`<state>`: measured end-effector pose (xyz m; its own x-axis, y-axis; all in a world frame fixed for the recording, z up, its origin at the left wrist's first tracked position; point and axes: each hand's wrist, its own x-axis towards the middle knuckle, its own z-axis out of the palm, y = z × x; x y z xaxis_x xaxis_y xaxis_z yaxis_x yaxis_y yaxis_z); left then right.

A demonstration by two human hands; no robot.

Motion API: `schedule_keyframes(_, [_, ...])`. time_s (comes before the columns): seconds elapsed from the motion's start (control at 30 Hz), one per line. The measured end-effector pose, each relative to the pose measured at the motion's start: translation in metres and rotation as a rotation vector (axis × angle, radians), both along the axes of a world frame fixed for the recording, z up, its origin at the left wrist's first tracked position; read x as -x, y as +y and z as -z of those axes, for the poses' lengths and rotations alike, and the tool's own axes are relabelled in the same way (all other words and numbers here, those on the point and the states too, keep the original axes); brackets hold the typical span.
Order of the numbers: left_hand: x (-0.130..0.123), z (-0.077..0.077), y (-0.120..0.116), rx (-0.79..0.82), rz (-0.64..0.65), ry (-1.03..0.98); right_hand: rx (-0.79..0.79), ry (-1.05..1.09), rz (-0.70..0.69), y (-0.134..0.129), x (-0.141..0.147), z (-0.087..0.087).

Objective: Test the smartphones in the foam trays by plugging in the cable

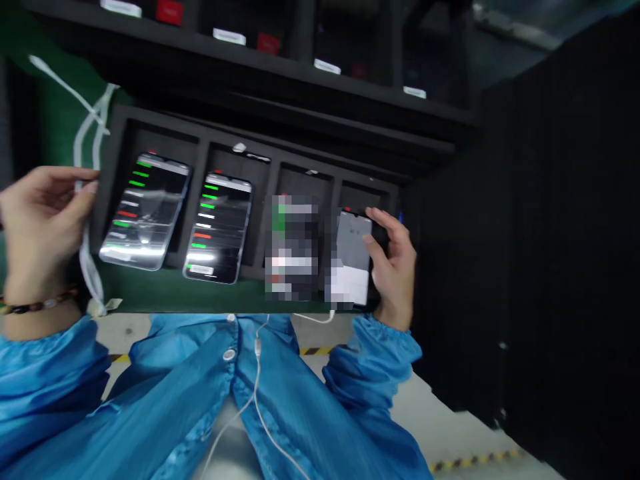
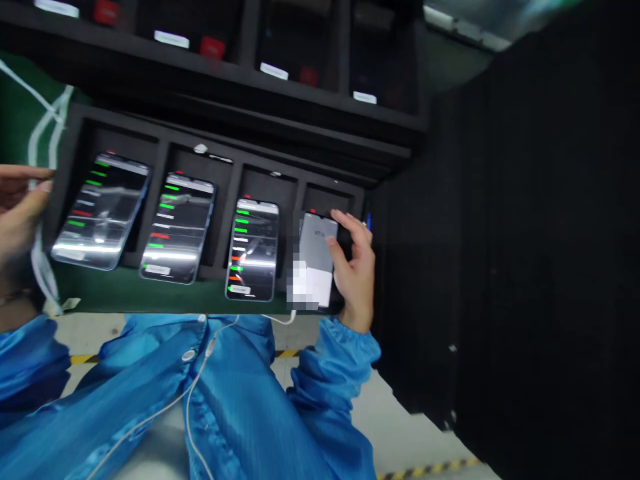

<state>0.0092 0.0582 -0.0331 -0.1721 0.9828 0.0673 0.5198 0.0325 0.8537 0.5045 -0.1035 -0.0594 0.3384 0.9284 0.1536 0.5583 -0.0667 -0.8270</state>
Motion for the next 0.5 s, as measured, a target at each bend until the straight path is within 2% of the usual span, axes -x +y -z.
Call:
schedule_keyframes(0.07, [0.004,0.006,0.003,-0.046,0.046,-0.067,0.015,0.004,0.024,0.000,0.001,0.000])
schedule_keyframes(0.23, [0.024,0.022,0.008,-0.039,0.154,-0.119,0.020,-0.005,0.076,0.001,0.004,0.001])
schedule_keyframes(0.5, [0.022,0.021,0.001,0.003,0.198,-0.178,0.048,0.074,0.233,0.007,0.028,-0.012])
